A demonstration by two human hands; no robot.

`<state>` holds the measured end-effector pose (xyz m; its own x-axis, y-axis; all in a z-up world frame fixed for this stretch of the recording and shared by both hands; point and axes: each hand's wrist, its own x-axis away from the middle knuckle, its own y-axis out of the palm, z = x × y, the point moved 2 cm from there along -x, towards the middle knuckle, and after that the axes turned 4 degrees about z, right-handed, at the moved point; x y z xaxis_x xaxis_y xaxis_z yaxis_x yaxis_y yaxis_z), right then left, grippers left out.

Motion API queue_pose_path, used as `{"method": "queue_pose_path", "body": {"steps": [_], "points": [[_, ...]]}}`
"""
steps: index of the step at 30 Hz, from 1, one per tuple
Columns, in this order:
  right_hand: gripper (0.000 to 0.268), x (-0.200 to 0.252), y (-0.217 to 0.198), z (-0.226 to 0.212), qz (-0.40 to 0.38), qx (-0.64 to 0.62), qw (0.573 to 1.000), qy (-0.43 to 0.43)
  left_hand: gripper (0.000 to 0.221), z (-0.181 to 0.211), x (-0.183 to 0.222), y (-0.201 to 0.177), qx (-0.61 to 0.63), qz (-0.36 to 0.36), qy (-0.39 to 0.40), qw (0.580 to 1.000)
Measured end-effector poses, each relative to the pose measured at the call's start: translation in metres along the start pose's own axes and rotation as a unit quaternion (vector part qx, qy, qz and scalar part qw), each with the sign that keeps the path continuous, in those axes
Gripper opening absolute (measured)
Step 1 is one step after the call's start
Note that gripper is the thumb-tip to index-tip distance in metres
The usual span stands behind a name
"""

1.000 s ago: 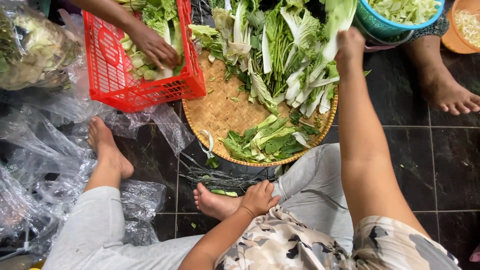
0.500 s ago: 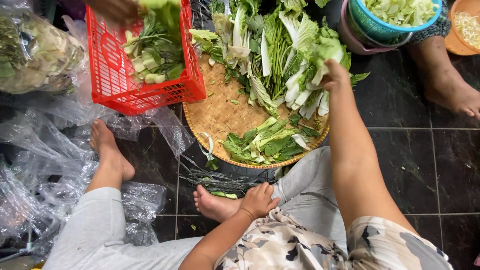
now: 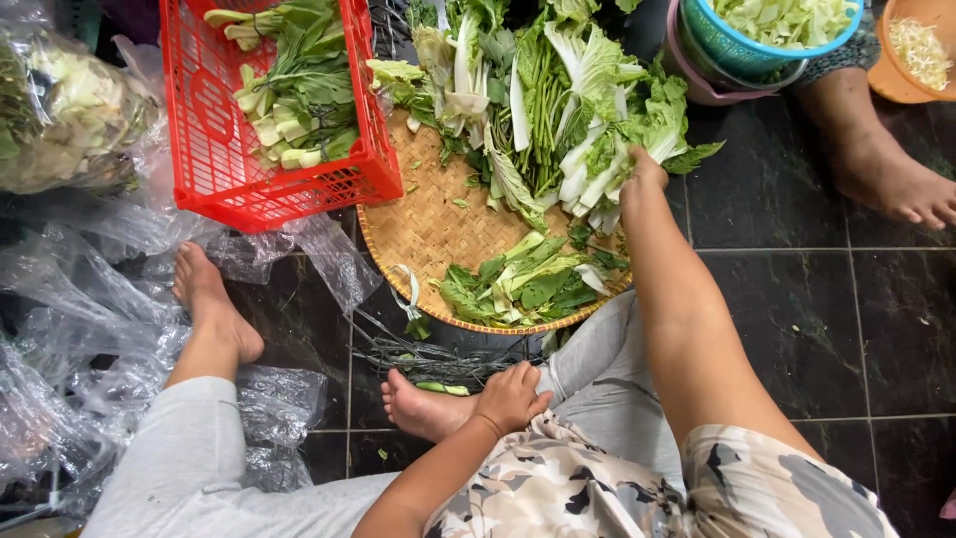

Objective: The person is organizing Chinese cabbage leaves into bundles and tying them with string while sitting on the floor.

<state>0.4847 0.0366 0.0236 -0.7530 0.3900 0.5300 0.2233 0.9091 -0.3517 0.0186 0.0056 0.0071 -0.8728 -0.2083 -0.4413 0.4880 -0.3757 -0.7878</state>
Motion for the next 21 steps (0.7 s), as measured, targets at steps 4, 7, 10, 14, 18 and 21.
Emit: {"method": "queue_pose_path", "body": {"steps": [4, 7, 10, 14, 18, 21], "points": [[0.077, -0.026, 0.001, 0.005, -0.006, -0.176, 0.984, 0.031, 0.049, -0.001, 0.000, 0.000, 0.012, -0.011, -0.003, 1.000], [0.078, -0.054, 0.008, 0.011, -0.023, -0.205, 0.978, 0.032, 0.049, 0.000, 0.002, 0.003, 0.016, -0.015, -0.008, 1.000], [0.085, -0.006, -0.003, -0.006, -0.026, -0.229, 0.972, 0.044, 0.049, 0.000, 0.003, 0.003, 0.019, -0.019, -0.005, 1.000], [0.063, 0.023, -0.006, -0.014, -0.025, -0.340, 0.939, 0.053, 0.049, 0.000, 0.003, 0.004, 0.017, -0.016, -0.009, 1.000], [0.033, 0.060, -0.001, -0.039, -0.108, -0.370, 0.918, 0.089, 0.048, 0.002, 0.003, 0.004, 0.024, -0.016, -0.012, 1.000], [0.037, 0.073, 0.011, -0.054, -0.169, -0.373, 0.911, 0.046, 0.049, 0.003, 0.002, 0.000, 0.024, -0.018, -0.014, 0.999]]}}
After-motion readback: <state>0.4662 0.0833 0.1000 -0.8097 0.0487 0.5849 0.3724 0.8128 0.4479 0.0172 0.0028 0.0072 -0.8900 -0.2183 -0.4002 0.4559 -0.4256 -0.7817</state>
